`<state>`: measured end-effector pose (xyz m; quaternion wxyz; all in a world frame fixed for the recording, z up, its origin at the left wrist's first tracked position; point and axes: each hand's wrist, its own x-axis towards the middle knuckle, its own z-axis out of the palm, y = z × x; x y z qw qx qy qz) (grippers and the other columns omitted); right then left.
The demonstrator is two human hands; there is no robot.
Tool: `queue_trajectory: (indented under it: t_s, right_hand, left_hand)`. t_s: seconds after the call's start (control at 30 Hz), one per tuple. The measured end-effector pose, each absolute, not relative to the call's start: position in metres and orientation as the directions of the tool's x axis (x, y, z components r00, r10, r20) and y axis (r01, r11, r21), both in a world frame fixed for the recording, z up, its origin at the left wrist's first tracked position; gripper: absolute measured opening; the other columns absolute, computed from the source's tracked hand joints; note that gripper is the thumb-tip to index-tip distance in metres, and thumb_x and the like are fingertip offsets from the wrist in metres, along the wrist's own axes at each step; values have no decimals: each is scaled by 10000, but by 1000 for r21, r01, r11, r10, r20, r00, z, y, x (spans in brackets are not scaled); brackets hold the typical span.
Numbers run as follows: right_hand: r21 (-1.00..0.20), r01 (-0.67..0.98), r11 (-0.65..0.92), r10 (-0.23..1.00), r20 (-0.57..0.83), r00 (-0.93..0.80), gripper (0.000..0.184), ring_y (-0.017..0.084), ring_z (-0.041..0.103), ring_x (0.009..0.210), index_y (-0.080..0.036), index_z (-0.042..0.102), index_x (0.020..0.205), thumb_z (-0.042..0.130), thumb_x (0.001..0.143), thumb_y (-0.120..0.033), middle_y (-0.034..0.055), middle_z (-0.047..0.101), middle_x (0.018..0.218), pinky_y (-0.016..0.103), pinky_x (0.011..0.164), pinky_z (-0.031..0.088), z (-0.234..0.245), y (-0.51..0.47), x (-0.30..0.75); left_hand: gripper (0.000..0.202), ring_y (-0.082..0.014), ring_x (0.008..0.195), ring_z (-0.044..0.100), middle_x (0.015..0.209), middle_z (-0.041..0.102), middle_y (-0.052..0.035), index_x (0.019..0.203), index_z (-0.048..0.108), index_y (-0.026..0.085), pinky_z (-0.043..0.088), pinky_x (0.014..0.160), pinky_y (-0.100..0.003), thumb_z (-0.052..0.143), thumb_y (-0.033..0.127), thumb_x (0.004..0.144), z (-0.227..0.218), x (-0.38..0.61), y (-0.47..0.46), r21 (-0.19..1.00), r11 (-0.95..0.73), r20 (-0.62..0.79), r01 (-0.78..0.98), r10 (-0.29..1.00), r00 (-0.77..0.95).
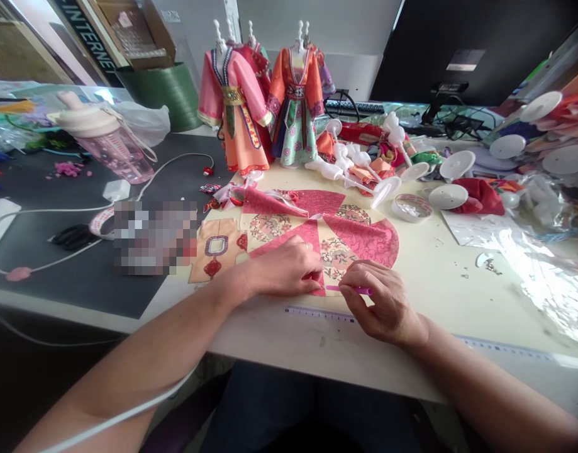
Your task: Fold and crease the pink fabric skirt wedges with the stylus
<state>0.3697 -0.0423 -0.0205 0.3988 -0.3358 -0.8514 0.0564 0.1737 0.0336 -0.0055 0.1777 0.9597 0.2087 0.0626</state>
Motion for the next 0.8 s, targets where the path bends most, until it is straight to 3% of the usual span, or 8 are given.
queue_trajectory:
  t_s: [0.6,0.8]
  right_hand:
    - [-368,524,768,619,637,-459,112,128,465,569,-207,485,819,496,823,-95,-1,531,645,274,545,382,-20,-43,370]
    - [-384,531,755,614,699,-367,150,130,478,580,-203,477,830,508,801,-59,5,533,654,279,546,403,-20,-43,372]
  left_hand:
    - [163,-156,757,484,710,597,8,722,590,170,340,878,-368,591,288,834,-7,180,35,389,-825,16,410,452,892]
    - [173,-159,767,479,705,589,13,719,586,177,327,880,-363,606,308,830,-4,179,34,397,-819,-6,415,449,893]
